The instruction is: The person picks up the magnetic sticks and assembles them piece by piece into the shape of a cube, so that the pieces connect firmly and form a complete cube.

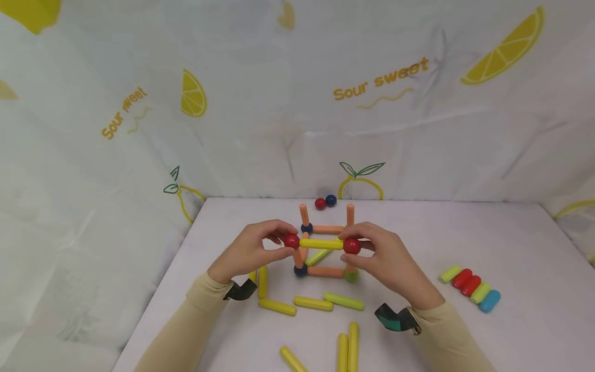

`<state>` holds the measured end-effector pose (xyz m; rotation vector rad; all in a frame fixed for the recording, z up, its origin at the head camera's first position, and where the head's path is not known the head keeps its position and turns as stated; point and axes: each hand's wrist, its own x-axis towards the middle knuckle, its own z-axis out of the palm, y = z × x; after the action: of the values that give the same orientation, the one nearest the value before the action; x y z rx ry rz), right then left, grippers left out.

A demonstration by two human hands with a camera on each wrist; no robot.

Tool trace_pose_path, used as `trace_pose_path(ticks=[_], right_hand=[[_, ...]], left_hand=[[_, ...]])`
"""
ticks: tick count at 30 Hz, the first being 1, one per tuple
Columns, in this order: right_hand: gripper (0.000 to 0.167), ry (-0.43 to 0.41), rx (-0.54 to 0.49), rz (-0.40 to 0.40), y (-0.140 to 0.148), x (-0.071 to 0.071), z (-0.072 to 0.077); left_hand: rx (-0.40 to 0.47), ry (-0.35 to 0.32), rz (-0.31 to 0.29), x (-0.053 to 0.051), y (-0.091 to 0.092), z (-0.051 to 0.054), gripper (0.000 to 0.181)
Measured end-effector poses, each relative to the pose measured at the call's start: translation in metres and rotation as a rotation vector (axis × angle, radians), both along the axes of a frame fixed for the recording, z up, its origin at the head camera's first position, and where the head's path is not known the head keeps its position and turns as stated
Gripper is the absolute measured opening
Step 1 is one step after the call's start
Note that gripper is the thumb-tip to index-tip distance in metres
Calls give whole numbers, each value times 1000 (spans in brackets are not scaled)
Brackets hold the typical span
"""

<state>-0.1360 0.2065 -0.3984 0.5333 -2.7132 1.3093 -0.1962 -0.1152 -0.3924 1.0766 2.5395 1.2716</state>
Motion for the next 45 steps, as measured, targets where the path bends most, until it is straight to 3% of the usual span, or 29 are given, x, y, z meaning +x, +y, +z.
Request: trace_pose_path(ticks=[11, 20, 26, 45], right_hand=[[38, -29, 81, -22, 2, -5, 2], [45, -88, 125, -18, 5, -3, 4], [45, -87, 147, -22, 3, -5, 4], [50, -67, 172, -14, 7, -5, 7]], left_hand=[[-39, -3, 14, 0, 1, -2, 36], [-117, 40, -19, 0, 6, -6, 48], [-128, 68, 4, -2, 7, -9, 47], [-164, 42, 43, 0, 8, -3, 63]])
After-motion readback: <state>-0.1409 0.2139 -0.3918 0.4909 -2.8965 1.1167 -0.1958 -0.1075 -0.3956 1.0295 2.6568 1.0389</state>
